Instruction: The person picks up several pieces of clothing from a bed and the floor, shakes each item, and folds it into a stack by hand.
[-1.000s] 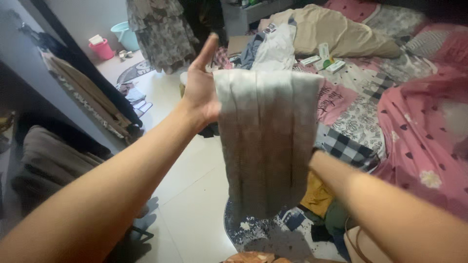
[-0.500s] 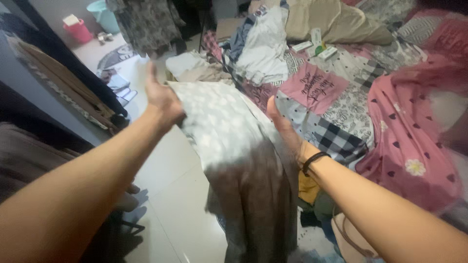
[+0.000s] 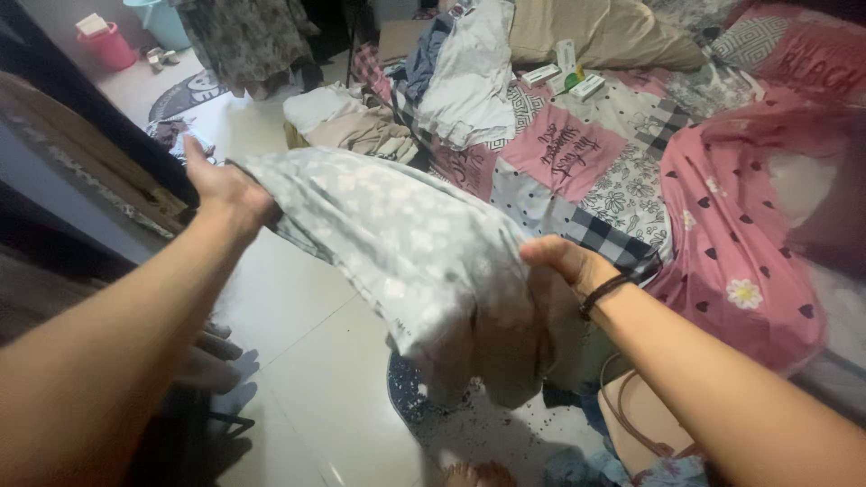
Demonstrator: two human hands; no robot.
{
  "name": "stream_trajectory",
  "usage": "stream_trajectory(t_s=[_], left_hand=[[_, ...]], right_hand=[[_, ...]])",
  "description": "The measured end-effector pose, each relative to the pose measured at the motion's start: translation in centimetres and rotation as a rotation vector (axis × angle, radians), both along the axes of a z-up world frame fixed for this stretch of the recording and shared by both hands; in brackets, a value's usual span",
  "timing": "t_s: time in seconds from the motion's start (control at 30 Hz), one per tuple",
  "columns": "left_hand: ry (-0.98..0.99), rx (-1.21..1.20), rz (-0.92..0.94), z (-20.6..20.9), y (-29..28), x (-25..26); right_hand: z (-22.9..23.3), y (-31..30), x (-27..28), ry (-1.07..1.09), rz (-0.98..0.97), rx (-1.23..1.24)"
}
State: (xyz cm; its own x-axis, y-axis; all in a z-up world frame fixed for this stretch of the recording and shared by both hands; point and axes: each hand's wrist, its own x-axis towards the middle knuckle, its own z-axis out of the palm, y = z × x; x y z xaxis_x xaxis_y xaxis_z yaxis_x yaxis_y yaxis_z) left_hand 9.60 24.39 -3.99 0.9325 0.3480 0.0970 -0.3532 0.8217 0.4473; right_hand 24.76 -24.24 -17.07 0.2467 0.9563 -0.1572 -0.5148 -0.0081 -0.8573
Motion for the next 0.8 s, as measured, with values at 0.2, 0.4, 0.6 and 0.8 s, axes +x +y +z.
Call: stream_trajectory(t_s=[0.2, 0.4, 0.6, 0.8], left_hand=[[0.013, 0.089, -0.082, 0.1, 0.1, 0.2], [0.288, 0.073, -0.236, -3.1, -5.8, 0.0], [0.532, 0.091, -0.667, -6.8, -11.7, -3.9], [0.346, 1.088, -0.405, 2.5, -14.1, -4.7]], right_hand=[[0.9, -0.4, 0.8, -0.180, 0.272, -0.067], [18.3, 1.0, -8.6, -0.205, -0.028, -0.029], [24.1, 3.2, -11.4, -0.397, -0.223, -0.477], [20.1, 3.0, -9.4, -0.289, -0.187, -0.520]])
